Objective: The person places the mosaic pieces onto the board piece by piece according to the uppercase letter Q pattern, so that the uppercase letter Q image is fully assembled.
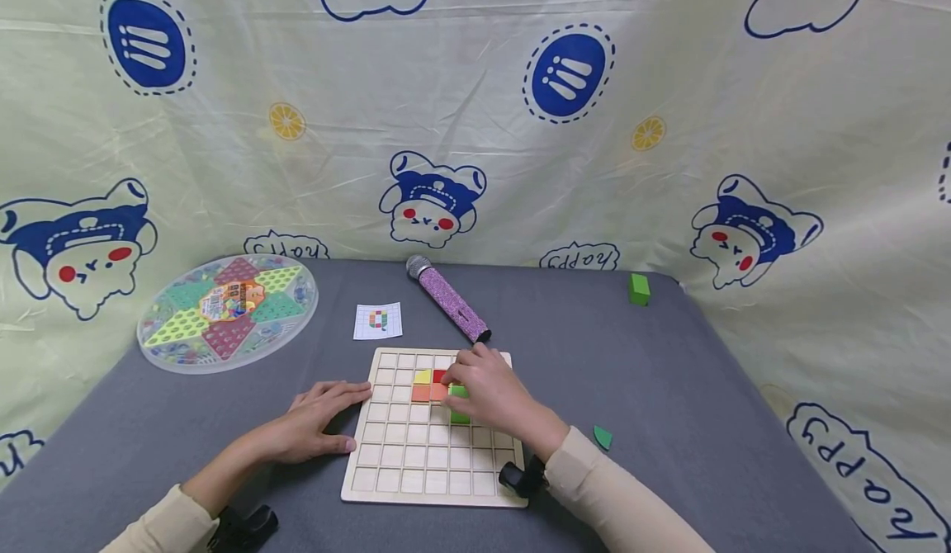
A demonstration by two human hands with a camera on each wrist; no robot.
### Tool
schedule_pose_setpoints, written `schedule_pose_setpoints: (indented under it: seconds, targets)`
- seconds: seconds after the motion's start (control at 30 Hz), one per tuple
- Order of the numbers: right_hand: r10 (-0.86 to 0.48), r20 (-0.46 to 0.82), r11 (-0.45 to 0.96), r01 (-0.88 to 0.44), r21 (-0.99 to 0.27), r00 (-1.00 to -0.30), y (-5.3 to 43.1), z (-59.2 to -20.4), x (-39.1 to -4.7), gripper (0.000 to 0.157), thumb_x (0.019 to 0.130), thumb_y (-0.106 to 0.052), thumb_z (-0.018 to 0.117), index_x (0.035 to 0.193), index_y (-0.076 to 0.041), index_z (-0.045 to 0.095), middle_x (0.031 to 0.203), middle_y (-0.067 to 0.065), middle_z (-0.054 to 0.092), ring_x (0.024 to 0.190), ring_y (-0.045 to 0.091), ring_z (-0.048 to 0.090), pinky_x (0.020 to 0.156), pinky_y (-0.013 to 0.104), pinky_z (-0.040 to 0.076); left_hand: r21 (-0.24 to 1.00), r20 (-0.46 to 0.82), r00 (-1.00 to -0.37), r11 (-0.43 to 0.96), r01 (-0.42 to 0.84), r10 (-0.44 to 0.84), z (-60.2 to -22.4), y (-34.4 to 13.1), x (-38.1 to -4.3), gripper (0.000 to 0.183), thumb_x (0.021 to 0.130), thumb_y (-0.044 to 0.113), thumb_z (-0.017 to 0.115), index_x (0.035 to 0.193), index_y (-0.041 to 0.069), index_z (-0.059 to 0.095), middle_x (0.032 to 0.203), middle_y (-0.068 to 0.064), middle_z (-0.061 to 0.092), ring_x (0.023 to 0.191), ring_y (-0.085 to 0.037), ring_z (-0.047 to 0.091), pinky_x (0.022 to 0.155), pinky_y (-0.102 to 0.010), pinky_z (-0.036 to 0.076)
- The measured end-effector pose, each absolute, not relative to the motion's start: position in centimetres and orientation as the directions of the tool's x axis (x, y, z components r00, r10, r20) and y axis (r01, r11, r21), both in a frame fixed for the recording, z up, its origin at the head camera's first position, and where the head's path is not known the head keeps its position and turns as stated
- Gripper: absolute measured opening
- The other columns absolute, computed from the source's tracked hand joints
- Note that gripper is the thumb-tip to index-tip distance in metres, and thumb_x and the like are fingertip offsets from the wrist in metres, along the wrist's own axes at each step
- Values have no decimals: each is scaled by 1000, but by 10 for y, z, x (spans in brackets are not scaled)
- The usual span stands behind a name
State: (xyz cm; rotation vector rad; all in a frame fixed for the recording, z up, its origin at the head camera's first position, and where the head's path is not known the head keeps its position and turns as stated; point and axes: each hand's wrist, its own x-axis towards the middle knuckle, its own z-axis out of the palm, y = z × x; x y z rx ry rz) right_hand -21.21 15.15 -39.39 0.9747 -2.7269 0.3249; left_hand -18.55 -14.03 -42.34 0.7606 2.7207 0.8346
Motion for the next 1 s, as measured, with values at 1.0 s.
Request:
schedule_pose_setpoints:
  seconds: [1.0]
  targets:
    - [-691,244,690,-721,-55,-680,125,-409,-216,19,75,-33,76,87,-18,73,82,-7,61,80,11,46,74,29,39,565,-76,-860,732,380,505,-424,-137,-187,67,83,33,70,141,13,44,149,-4,39,136,-35,28,103,-63,19]
